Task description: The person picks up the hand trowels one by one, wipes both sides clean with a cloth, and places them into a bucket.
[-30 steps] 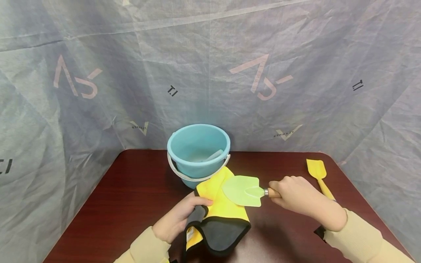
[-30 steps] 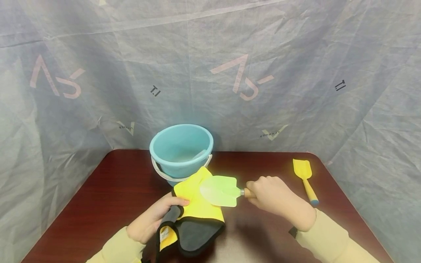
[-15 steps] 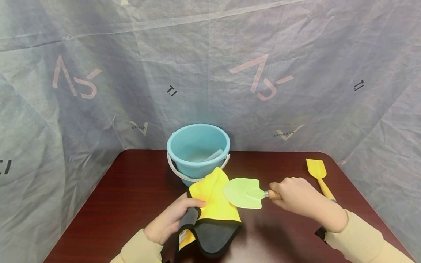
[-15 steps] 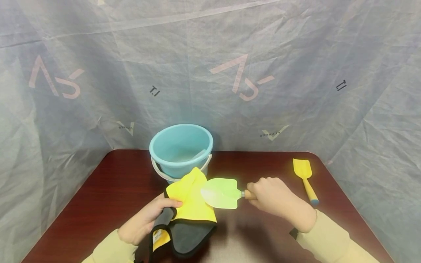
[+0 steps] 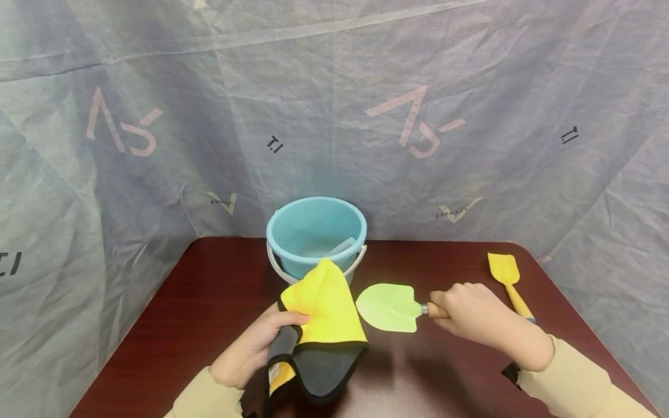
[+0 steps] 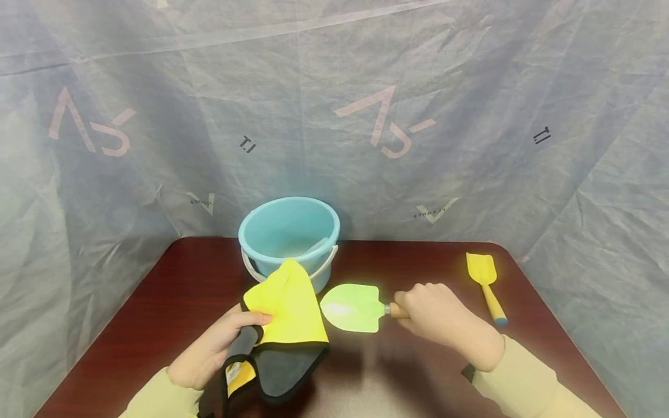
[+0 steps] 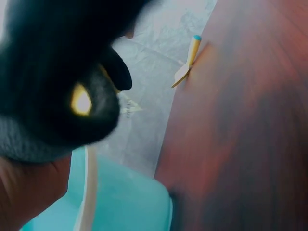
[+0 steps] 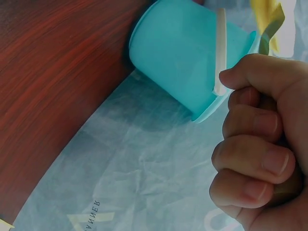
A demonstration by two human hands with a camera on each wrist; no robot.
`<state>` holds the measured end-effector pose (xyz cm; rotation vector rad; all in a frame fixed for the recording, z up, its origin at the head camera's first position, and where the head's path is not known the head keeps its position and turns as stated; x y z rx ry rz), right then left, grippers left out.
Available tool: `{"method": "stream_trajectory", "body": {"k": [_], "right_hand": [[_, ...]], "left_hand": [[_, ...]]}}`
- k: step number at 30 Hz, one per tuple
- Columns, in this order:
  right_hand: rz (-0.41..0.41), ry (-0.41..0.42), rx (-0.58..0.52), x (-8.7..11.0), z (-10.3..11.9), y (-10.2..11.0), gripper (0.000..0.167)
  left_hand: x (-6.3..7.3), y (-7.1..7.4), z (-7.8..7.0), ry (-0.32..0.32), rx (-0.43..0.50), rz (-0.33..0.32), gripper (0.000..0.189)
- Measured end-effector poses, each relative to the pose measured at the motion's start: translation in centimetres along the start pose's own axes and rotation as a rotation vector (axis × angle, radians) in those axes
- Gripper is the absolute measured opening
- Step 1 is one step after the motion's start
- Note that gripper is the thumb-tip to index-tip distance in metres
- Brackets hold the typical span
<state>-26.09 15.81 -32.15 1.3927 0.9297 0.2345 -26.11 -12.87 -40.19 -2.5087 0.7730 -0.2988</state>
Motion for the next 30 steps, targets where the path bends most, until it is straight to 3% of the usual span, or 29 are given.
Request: {"method": "stream_trajectory", "body": {"k": [8,16,19,23,26,30], "right_hand": [[-0.012,-0.021,0.038,-0.1,-0.3,0.0,0.044],[0.012,-0.114,0.039,-0.9,-0.7,0.6,0.041],[0.039,-0.165,0.025,-1.4,-1.1,0.9,0.040],[0.059,-0.226,-0.011,-2.3,-1.8,1.5,0.039],[0.063,-0.264,-0.028,-3.2,-2.3,2.2,0.039],[0.055,-0.310,-0.036,-4.4,-2.9,3.3,0.036]], "left_hand": [[1.0,1.1,-1.3,-0.029,-0.067,-0.106,0.033],[1.6,2.0,-2.4,-0.084,-0.299,-0.224,0.043],[1.7,1.7,-3.3,-0.168,-0.486,-0.248,0.046],[1.8,0.5,-4.5,-0.342,-0.723,-0.220,0.047],[1.8,-0.4,-4.9,-0.443,-0.808,-0.183,0.046],[1.7,-1.2,-5.3,-0.540,-0.948,-0.204,0.045]]}}
Point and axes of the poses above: each hand's wrist, its own x-axis away from the middle knuckle, its own y-axis out of the back of the hand, z = x × y, the point moved 6 cm from there along -x, towards the middle knuckle, and after that the axes turned 3 degrees about -z, right-handed, at the moved point
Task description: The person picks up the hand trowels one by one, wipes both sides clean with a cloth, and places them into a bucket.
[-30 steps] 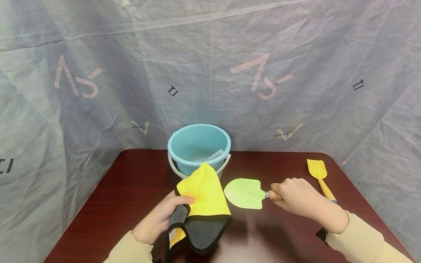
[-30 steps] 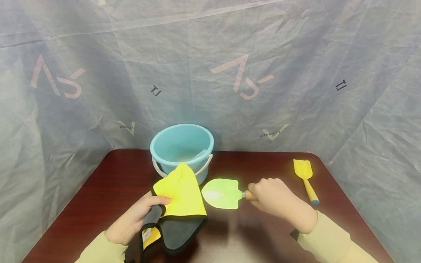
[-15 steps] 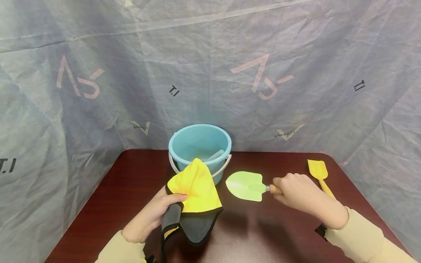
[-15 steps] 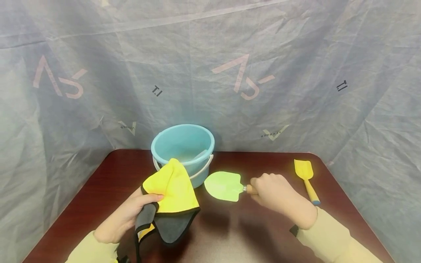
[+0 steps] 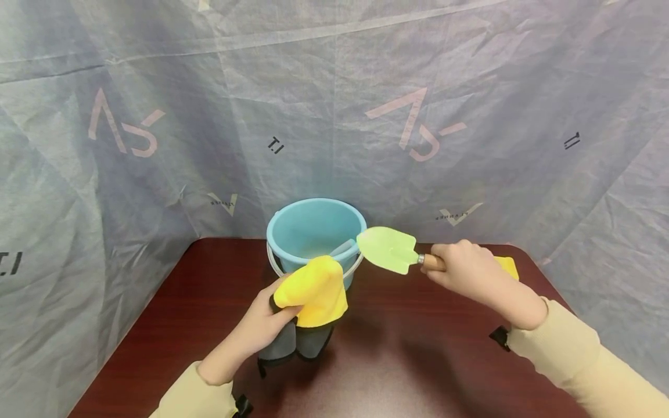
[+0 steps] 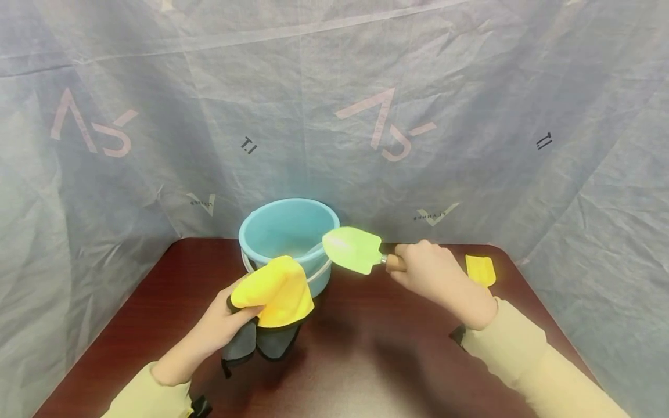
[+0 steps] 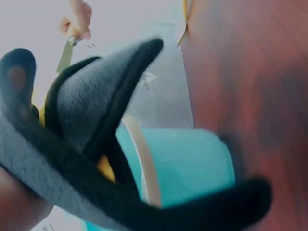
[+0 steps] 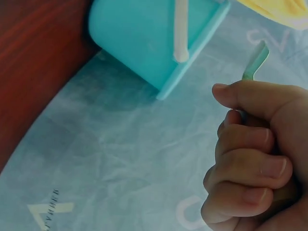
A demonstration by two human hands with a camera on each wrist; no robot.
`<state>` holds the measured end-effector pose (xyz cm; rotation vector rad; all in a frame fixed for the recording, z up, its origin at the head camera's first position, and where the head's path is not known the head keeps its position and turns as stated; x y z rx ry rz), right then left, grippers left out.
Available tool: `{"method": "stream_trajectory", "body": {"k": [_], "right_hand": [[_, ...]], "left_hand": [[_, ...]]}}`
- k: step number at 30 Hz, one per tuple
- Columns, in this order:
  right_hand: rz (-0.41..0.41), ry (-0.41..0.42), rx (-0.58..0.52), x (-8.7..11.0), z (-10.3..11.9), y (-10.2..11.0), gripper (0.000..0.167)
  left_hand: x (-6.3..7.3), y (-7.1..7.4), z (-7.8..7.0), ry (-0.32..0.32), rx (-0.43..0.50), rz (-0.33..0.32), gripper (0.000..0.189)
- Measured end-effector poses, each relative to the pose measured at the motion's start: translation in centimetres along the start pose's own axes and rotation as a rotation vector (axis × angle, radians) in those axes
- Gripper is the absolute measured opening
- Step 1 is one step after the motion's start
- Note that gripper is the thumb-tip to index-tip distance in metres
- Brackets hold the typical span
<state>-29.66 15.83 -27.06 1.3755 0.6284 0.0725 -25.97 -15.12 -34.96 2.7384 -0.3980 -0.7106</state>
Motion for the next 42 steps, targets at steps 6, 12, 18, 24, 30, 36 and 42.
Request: {"method": "stream_trajectory", "body": {"k": [6,12,18,24,30,36,42], "right_hand": [[0.015,-0.035,-0.034,-2.0,-0.1,1.2,0.037],[0.003,-0.041,-0.068,-4.1,0.8,1.8,0.039],[0.007,-0.012,-0.137,-6.8,2.4,1.6,0.038],[0.059,-0.008,-0.153,-9.0,3.8,0.8,0.034],[0.090,0.037,-0.166,-10.6,5.0,-0.9,0.038],[0.165,0.079,-0.228,-12.1,6.2,-2.6,0.041],[0.271,0.086,-0.159,-13.5,7.3,-4.8,0.039]], "left_hand": [[-0.3,-0.6,-0.6,-0.118,-0.163,-0.019,0.044],[-0.6,-1.2,-0.9,-0.179,-0.298,-0.040,0.056],[-0.5,-1.8,-1.2,-0.261,-0.412,-0.044,0.055],[-0.3,-2.7,-1.5,-0.373,-0.518,-0.028,0.065],[0.1,-3.6,-2.0,-0.520,-0.733,-0.044,0.076],[0.2,-4.2,-2.4,-0.629,-0.817,-0.051,0.068],[0.2,-4.4,-2.6,-0.671,-0.831,-0.043,0.066]]}}
Point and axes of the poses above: each hand's wrist, its own x-axis away from the middle knuckle, its own y-axis out of the back of the hand, z = x × y, the point moved 6 cm from there along -x, towards the middle knuckle, and after that the axes turned 3 degrees about -z, right-handed, at the moved point
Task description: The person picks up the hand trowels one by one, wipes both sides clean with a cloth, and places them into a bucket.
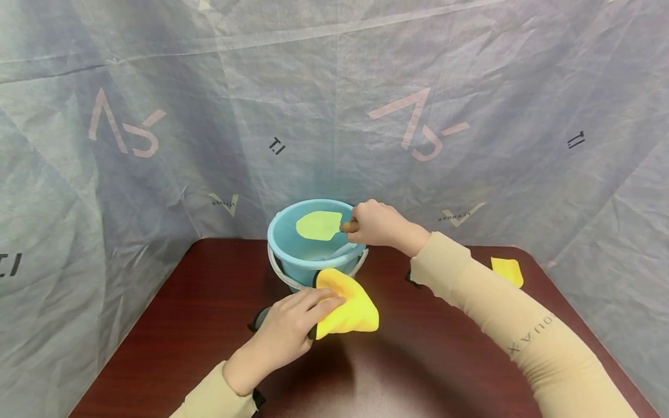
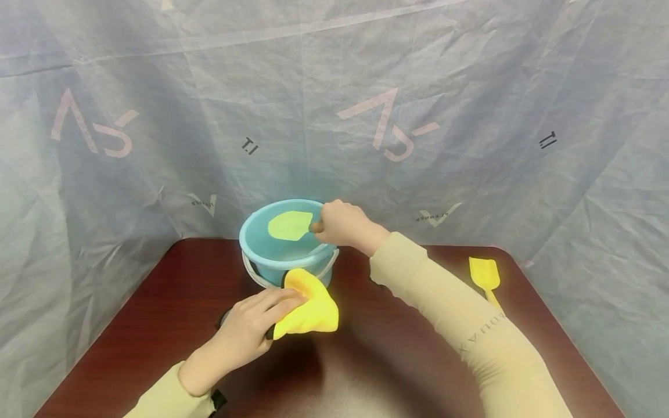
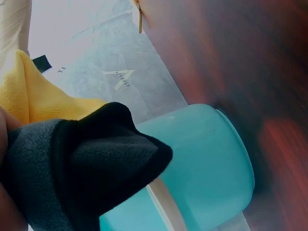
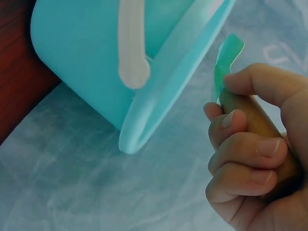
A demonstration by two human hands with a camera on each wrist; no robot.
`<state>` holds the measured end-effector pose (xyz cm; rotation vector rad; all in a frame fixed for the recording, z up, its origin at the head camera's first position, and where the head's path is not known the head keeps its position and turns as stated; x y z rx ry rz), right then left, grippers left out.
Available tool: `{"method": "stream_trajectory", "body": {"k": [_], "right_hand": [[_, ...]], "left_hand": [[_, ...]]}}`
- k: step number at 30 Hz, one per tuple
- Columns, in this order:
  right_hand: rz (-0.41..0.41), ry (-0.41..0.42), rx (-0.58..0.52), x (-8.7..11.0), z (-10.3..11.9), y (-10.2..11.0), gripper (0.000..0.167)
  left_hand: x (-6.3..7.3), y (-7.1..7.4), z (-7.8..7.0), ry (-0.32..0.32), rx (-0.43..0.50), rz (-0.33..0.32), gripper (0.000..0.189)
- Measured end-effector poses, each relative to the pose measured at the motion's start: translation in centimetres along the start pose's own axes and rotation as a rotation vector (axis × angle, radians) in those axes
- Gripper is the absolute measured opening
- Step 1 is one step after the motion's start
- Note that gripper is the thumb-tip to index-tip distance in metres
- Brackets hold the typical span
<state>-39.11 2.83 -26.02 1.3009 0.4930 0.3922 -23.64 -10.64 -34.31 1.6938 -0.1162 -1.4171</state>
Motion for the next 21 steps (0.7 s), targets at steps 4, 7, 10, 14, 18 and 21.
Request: {"method": "stream_trajectory", "body": {"k": [4,7,10,14,18,21], "right_hand": [[0.059,0.007,-0.006,-1.2,0.3,-1.3,0.043],[0.095,0.024,-0.008,-1.9,0.4,-2.4,0.046],[0.122,0.050,0.006,-2.4,0.4,-3.4,0.045],[0.130,0.071,0.033,-3.1,0.5,-4.5,0.041],[0.120,0.066,0.038,-3.8,0.7,-5.0,0.044],[0.131,0.058,0.033,-4.3,0.9,-5.4,0.046]], "left_hand": [[-0.1,0.1,-0.2,-0.035,-0.008,-0.022,0.063],[0.0,0.2,-0.3,-0.048,-0.011,-0.020,0.062],[0.1,0.2,-0.4,-0.048,-0.009,-0.005,0.063],[0.2,0.2,-0.4,-0.048,0.001,-0.007,0.064],[0.3,0.3,-0.4,-0.039,0.021,-0.015,0.063],[0.3,0.2,-0.4,-0.033,0.034,-0.016,0.062]]}}
Point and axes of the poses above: each hand's wrist, its own x-axis away from the middle knuckle, its own y-axis out of the back of the hand, z = x × y, the point moved 6 cm from there along -x, towards the middle knuckle, and after that the axes turned 3 degrees about -z, right-handed, at the moved point
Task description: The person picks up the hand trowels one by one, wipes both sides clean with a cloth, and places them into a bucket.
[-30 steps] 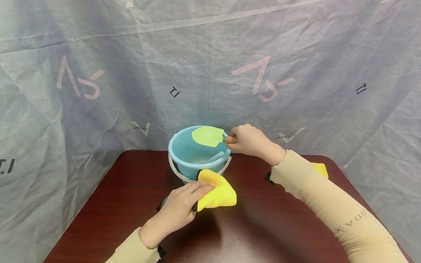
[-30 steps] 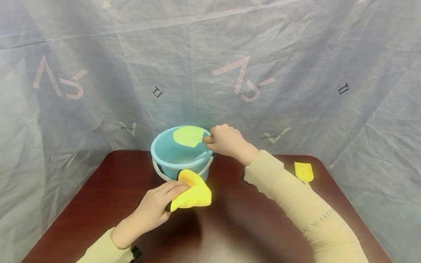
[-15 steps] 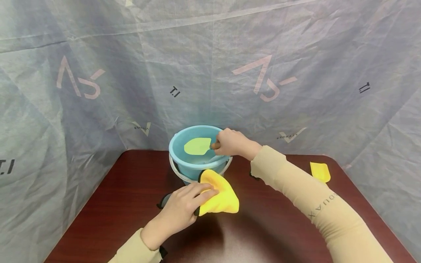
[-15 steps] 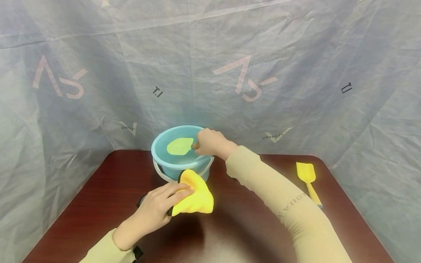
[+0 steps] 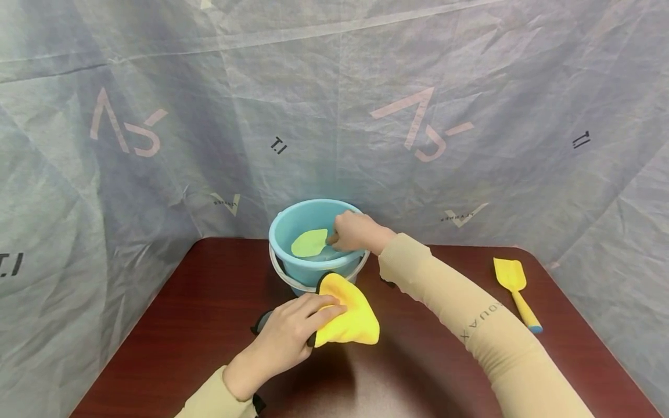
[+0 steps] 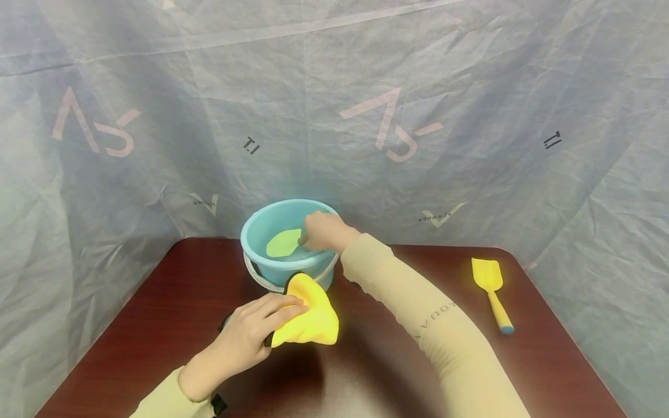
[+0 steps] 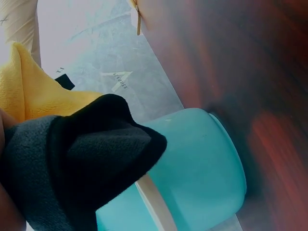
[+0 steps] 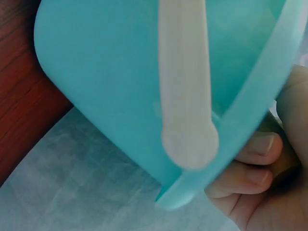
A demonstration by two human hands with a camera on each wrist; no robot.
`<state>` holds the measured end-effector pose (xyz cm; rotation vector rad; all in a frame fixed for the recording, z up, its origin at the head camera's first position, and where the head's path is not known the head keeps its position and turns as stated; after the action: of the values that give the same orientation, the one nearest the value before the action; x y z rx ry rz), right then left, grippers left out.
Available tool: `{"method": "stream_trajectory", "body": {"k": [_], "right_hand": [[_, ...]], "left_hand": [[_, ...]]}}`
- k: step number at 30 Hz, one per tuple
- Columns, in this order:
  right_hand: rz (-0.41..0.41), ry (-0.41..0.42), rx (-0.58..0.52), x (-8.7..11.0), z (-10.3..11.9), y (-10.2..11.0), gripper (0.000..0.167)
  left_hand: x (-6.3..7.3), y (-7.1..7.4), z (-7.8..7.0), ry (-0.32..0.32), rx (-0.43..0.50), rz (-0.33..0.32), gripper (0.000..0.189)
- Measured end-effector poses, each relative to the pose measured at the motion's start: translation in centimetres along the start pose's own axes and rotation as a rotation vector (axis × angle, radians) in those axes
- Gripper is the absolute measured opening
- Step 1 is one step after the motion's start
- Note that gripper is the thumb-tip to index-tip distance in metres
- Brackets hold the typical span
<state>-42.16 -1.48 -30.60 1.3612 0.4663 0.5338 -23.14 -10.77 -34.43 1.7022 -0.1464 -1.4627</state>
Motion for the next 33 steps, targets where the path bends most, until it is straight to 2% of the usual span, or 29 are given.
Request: {"method": "stream_trajectory", "body": {"k": [7,14,25,33], "right_hand": [[0.080,-0.029,-0.020,-0.7,0.6,-1.5,0.043],[0.154,-0.067,0.018,-1.1,0.7,-2.9,0.034],[0.187,-0.069,0.074,-2.2,0.9,-4.1,0.020],[0.232,-0.114,0.088,-2.4,0.7,-4.5,0.019]], "left_hand": [[0.2,0.0,0.1,-0.008,0.010,-0.019,0.056],[0.6,0.0,0.1,0.008,0.015,-0.013,0.058],[0.8,0.1,0.3,0.025,0.019,-0.003,0.064],[0.9,-0.1,0.4,0.036,0.031,0.013,0.070]]}}
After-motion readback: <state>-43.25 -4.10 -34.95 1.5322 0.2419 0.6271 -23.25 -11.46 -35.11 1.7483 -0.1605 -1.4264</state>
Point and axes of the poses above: each hand's wrist, its own x-axis away from the middle knuckle, its own y-axis out of the back of the hand, z = x × y, the point moved 6 cm from there along -x, towards the middle knuckle, and after that the axes turned 3 degrees about -z, right-handed, at the moved point
